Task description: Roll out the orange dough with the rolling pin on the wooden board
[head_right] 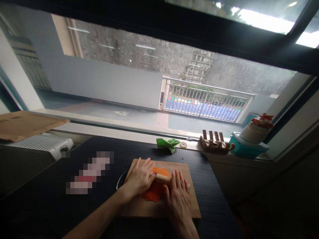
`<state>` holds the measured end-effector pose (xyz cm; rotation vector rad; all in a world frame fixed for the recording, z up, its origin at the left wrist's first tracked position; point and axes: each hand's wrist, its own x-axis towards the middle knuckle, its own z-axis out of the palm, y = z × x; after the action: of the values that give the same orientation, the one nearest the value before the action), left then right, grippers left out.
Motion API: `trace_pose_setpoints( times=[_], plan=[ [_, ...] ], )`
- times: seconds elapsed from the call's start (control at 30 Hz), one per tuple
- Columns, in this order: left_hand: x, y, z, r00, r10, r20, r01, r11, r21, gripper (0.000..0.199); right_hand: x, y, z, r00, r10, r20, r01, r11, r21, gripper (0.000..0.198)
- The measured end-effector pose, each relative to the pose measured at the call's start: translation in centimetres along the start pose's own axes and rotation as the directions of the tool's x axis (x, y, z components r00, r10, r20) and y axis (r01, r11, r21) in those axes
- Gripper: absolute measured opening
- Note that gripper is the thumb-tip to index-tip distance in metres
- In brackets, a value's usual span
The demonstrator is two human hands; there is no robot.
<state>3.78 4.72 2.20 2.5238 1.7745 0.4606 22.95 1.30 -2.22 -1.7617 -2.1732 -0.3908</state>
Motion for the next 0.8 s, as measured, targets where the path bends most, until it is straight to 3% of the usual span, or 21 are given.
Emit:
trace_pose_setpoints(
  times=[0.1, 0.17, 0.23, 0.33, 0.4, 0.47, 0.53, 0.7, 0.8],
  plan=[
    [-4.5, 0.2, 0.0, 0.990, 0.129, -0.063, -0.131, 0.991, -0.018, 0.050, -3.9, 0.4, 0.4, 0.980, -0.146, -0.134, 0.144, 0.989, -0.023, 0.064],
    [-5.0, 0.1, 0.2, 0.991, 0.118, -0.064, -0.120, 0.993, -0.025, 0.050, -3.6, 0.5, 0.1, 0.987, -0.139, -0.074, 0.138, 0.990, -0.014, 0.064],
    [-3.1, -0.3, 0.3, 0.998, 0.038, -0.048, -0.039, 0.999, -0.022, 0.048, -0.7, 0.3, -0.3, 0.995, -0.060, 0.081, 0.060, 0.998, 0.007, 0.062],
    [2.1, -1.4, 0.6, 0.999, -0.042, -0.023, 0.042, 0.999, -0.007, 0.044, 5.5, -0.4, -0.9, 0.957, 0.068, 0.282, -0.084, 0.996, 0.044, 0.056],
    [5.1, -2.2, 0.6, 0.998, -0.061, -0.002, 0.061, 0.998, -0.004, 0.042, 8.7, -0.8, -1.1, 0.937, 0.099, 0.336, -0.128, 0.990, 0.064, 0.051],
    [6.2, -2.7, 0.6, 0.997, -0.073, 0.018, 0.073, 0.997, -0.003, 0.042, 9.8, -1.1, -1.2, 0.932, 0.099, 0.348, -0.132, 0.989, 0.073, 0.050],
    [5.0, -2.6, 0.5, 0.997, -0.071, 0.022, 0.072, 0.997, -0.003, 0.043, 8.4, -1.1, -0.9, 0.938, 0.088, 0.334, -0.116, 0.991, 0.065, 0.052],
    [-1.8, -1.0, 0.5, 1.000, 0.024, -0.014, -0.025, 0.999, -0.030, 0.051, 0.2, 0.1, -0.1, 0.982, -0.057, 0.178, 0.050, 0.998, 0.045, 0.064],
    [-1.8, -1.0, 0.7, 0.998, 0.047, -0.037, -0.048, 0.998, -0.034, 0.052, 0.1, 0.5, -0.1, 0.975, -0.072, 0.210, 0.059, 0.996, 0.064, 0.063]
  ],
)
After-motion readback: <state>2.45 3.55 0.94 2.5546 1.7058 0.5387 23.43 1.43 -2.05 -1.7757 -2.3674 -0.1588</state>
